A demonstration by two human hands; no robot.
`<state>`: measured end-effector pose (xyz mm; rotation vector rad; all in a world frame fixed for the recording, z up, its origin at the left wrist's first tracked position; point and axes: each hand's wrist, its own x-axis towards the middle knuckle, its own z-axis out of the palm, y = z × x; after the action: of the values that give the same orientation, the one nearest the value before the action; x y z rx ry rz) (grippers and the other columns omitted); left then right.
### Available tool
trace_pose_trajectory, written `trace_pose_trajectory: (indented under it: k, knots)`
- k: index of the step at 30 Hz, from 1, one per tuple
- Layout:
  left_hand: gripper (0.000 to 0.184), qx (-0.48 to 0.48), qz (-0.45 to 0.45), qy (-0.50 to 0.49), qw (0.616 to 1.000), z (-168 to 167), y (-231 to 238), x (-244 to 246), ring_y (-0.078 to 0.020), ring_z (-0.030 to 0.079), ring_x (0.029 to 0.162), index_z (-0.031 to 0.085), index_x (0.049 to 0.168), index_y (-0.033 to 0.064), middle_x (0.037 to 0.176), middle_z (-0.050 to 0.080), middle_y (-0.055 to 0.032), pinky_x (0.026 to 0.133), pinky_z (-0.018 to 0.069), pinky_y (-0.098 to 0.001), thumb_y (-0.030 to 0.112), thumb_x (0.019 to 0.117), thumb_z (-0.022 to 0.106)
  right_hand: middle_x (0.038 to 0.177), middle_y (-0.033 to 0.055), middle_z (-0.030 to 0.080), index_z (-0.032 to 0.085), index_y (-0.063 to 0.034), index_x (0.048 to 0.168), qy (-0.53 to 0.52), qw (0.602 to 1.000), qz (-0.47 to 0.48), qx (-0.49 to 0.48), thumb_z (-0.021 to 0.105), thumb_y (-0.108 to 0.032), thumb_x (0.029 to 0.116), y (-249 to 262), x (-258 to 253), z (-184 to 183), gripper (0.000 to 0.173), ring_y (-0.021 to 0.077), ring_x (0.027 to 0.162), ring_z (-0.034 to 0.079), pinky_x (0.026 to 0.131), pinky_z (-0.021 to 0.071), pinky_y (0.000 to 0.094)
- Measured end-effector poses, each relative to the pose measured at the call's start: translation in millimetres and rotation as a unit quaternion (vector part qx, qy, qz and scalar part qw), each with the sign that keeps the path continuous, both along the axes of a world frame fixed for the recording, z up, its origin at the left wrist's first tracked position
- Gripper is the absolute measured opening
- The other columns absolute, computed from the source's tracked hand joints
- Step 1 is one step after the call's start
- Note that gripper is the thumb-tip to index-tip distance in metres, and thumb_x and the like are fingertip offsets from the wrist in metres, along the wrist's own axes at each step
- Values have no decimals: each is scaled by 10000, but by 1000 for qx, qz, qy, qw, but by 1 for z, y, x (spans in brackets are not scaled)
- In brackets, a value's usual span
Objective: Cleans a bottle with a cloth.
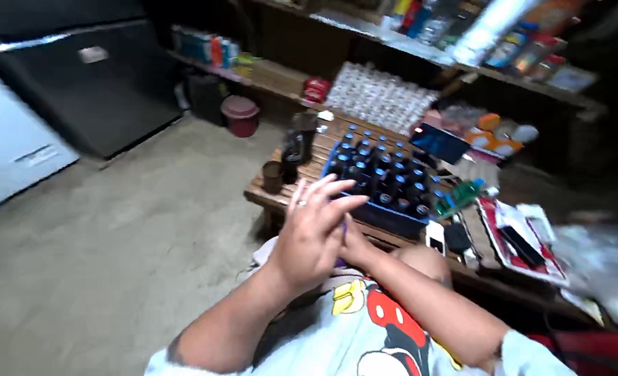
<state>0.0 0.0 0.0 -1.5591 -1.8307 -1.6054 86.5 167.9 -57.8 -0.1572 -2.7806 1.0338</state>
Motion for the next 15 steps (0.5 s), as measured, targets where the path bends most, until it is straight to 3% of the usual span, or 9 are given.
trace_pose_trajectory:
  k: [2,6,15]
  knots:
    - [425,5,-5,3,1000,-2,1,-2,-250,438,1452,686,1284,218,1424,617,-25,1205,262,-628,287,1082,319,1500,315,450,424,123,1456,43,999,16,-4,847,-266,765,15,-4,-31,899,404,1432,420,1211,328,499]
    - [423,9,-10,11,1000,-2,3,-1,-230,468,1426,665,1292,222,1410,625,-31,1209,284,-575,337,1099,307,1547,278,411,391,82,1496,-8,1000,14,-15,835,-260,797,14,-4,-22,896,361,1467,383,1227,292,473]
    - [373,26,-46,15,998,1,7,-1,-222,496,1401,658,1281,203,1405,624,-29,1207,334,-495,314,1102,351,1552,258,415,399,58,1497,15,999,38,-14,823,-259,815,19,-4,-30,864,371,1486,349,1235,263,490]
